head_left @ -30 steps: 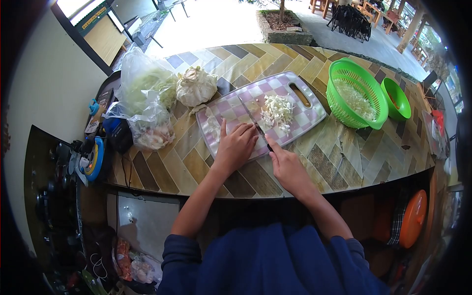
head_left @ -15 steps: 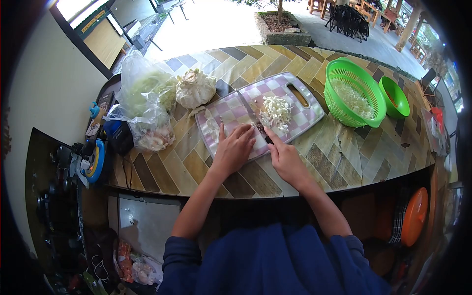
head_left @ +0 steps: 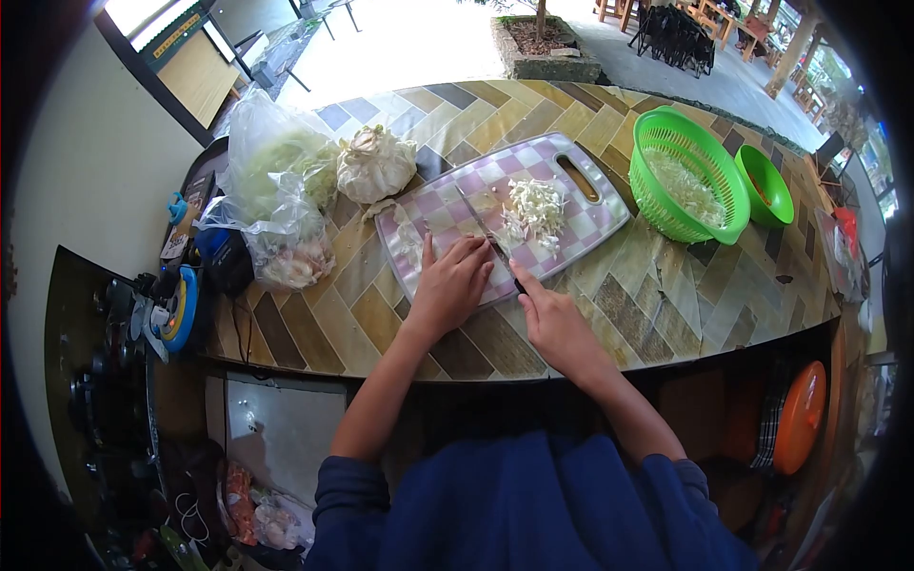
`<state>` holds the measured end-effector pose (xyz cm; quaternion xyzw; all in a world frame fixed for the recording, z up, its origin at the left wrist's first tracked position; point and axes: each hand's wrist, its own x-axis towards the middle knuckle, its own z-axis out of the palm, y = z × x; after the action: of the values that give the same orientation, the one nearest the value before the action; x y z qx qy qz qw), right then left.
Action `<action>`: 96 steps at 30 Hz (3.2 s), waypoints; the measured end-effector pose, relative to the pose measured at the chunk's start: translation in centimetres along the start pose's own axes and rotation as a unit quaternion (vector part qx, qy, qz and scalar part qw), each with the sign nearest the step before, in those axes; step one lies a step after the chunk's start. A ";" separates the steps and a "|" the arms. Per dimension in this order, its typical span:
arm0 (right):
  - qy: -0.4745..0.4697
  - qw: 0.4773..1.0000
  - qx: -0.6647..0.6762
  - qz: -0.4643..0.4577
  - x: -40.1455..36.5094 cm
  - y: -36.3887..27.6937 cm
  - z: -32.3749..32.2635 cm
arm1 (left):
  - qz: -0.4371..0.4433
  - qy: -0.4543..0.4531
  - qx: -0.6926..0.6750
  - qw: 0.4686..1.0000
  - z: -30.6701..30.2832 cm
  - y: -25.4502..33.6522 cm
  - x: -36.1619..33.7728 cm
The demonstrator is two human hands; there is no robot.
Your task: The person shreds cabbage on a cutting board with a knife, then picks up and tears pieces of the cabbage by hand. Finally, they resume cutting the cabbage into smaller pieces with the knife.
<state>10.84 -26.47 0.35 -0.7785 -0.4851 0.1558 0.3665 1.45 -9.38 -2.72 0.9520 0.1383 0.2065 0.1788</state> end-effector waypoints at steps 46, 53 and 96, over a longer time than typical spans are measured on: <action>0.056 0.947 -0.308 -0.072 1.2 4.7 -6.4 | -0.063 0.009 -0.065 0.996 0.4 0.1 12.5; 0.068 0.938 -0.332 -0.075 1.3 5.4 -6.8 | -0.027 -0.023 -0.075 0.997 0.3 0.3 14.0; 0.024 0.998 0.062 -0.007 0.1 4.1 -6.1 | -0.092 0.135 -0.112 0.980 0.5 -3.0 11.4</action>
<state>17.19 -30.05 1.59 -0.7545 -0.4708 0.1644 0.4266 11.13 -3.02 -0.44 0.8725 0.2235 0.3301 0.2826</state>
